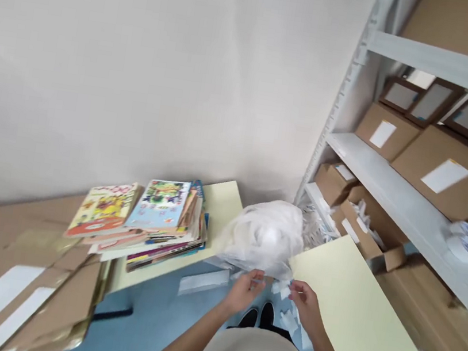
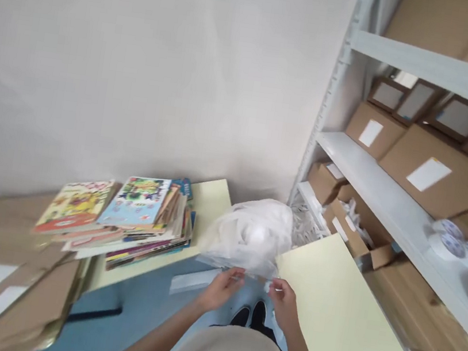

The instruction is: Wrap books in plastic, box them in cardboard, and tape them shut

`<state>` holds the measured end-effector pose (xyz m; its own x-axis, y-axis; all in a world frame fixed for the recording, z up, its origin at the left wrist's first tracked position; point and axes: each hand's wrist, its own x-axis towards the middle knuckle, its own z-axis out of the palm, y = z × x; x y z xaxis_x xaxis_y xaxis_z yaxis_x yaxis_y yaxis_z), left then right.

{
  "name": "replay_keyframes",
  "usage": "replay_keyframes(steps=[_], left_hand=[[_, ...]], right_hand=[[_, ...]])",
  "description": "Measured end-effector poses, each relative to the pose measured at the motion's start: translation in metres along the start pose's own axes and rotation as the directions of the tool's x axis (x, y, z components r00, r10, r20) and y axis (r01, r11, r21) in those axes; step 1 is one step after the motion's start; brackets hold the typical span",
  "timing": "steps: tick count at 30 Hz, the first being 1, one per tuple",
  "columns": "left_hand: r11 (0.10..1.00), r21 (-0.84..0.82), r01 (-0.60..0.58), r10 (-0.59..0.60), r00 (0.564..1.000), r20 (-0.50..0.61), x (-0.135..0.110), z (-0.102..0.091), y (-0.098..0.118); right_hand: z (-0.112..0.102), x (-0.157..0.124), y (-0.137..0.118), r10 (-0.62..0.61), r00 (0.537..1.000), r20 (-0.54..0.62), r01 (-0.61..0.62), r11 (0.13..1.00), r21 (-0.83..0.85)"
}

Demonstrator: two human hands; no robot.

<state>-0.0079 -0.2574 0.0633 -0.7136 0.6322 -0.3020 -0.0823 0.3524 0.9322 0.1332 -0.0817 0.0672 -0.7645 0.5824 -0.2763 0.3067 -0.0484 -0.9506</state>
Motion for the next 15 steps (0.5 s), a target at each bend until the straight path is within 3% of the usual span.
replay_keyframes(steps=[3, 6, 12, 15], left_hand=[[0.999, -0.026, 0.018, -0.022, 0.988, -0.150, -0.004, -0.011, 0.004], [0.999, -0.032, 0.025, -0.034, 0.948, -0.316, -0.013, -0.022, 0.001], [0.982, 0.137, 0.128, -0.012, 0.772, -0.636, -0.058, -0.068, -0.012], [0.929, 0.332, 0.164, 0.128, 0.700, -0.702, -0.080, -0.108, -0.007]], right_hand=[[0.012, 0.024, -0.004, -0.018, 0.985, 0.170, 0.021, 1.000, -0.016], [0.029, 0.046, -0.004, -0.002, 0.944, 0.329, 0.020, 0.998, -0.052], [0.088, 0.076, -0.025, -0.016, 0.830, 0.557, 0.089, 0.990, -0.105], [0.129, 0.081, -0.056, -0.068, 0.751, 0.657, 0.154, 0.985, -0.075]])
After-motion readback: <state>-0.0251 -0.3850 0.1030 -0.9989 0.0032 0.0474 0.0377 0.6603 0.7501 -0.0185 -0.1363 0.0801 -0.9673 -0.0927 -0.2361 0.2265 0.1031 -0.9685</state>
